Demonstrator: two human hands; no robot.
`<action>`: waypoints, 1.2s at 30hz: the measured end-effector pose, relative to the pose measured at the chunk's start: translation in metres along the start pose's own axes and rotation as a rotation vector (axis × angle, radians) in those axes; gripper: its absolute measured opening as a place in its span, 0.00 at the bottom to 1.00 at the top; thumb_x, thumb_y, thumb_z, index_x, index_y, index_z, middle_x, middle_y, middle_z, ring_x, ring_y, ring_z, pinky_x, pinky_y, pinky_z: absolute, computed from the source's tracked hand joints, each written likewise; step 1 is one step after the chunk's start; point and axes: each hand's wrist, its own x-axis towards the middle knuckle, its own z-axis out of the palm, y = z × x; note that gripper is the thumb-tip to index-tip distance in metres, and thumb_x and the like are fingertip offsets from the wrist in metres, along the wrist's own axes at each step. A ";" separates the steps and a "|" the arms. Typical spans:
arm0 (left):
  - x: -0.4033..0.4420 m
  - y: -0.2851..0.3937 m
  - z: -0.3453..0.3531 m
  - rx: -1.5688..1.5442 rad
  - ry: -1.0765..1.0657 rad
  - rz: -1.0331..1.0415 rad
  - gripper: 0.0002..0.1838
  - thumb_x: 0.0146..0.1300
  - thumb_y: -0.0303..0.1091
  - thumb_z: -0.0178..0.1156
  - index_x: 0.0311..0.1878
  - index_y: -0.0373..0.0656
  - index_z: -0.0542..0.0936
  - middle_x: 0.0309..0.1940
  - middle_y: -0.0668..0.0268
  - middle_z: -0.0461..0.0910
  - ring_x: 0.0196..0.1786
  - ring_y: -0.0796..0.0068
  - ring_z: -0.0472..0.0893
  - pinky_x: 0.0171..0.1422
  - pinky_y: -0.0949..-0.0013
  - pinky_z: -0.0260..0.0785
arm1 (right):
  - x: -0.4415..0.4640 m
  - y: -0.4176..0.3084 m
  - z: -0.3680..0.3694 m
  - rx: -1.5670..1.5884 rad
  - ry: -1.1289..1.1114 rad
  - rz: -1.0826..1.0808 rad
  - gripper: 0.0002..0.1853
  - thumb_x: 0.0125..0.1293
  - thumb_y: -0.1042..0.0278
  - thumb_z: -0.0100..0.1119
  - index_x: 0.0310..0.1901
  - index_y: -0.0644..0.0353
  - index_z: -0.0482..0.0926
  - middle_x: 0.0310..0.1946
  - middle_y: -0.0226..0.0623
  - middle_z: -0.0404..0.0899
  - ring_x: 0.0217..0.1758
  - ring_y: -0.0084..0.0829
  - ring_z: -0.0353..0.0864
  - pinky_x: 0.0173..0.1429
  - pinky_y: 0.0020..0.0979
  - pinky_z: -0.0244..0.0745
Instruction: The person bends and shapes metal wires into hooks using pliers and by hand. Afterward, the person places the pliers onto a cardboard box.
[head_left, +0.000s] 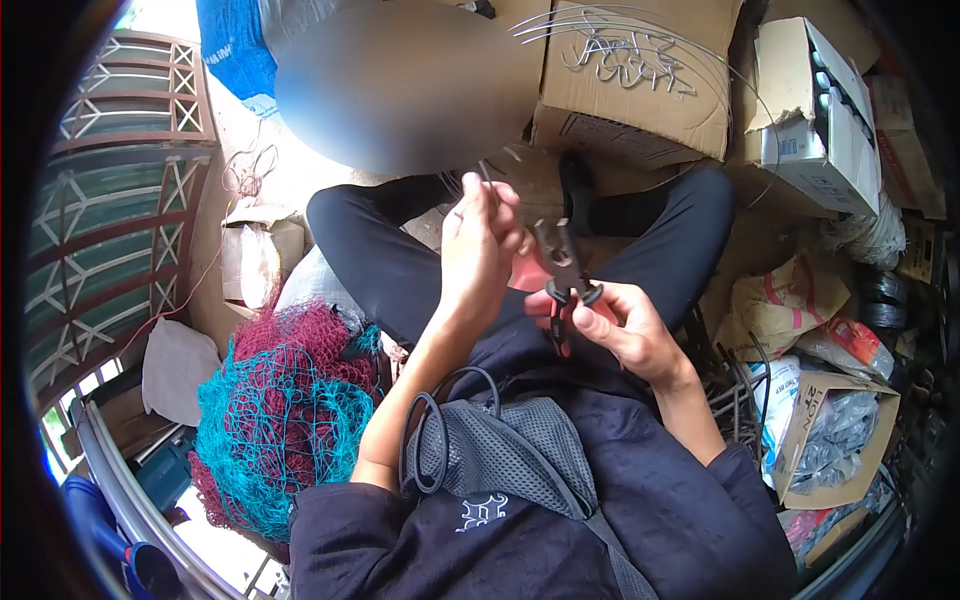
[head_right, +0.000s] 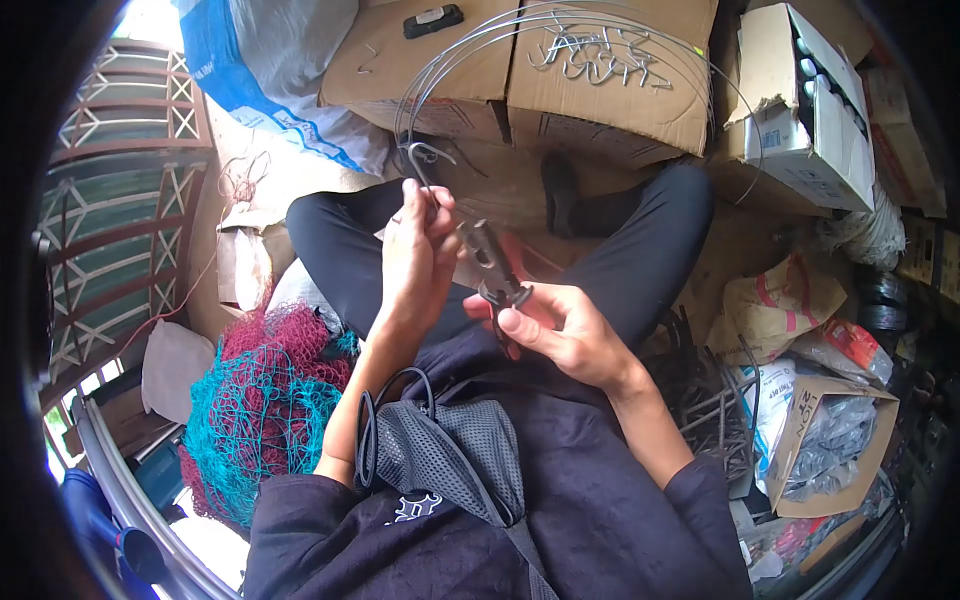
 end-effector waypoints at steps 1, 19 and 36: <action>0.000 -0.001 -0.001 -0.018 -0.087 -0.002 0.24 0.84 0.54 0.44 0.41 0.44 0.75 0.19 0.80 0.56 0.18 0.86 0.54 0.27 0.74 0.54 | -0.001 -0.002 -0.001 -0.004 0.038 -0.050 0.22 0.78 0.56 0.61 0.61 0.68 0.81 0.46 0.35 0.85 0.41 0.21 0.79 0.48 0.27 0.77; -0.014 0.005 0.002 0.547 -0.306 0.088 0.22 0.84 0.45 0.49 0.36 0.39 0.79 0.22 0.71 0.76 0.23 0.83 0.73 0.30 0.75 0.65 | 0.032 -0.022 -0.015 -0.093 0.313 -0.162 0.16 0.75 0.62 0.66 0.52 0.68 0.85 0.36 0.26 0.84 0.36 0.16 0.81 0.43 0.20 0.76; -0.007 0.034 0.014 0.718 -0.512 0.027 0.15 0.78 0.41 0.62 0.49 0.35 0.78 0.36 0.66 0.84 0.39 0.82 0.82 0.44 0.72 0.76 | 0.012 -0.038 -0.016 -0.256 0.162 -0.064 0.13 0.74 0.61 0.65 0.48 0.65 0.84 0.40 0.32 0.88 0.45 0.17 0.81 0.54 0.23 0.75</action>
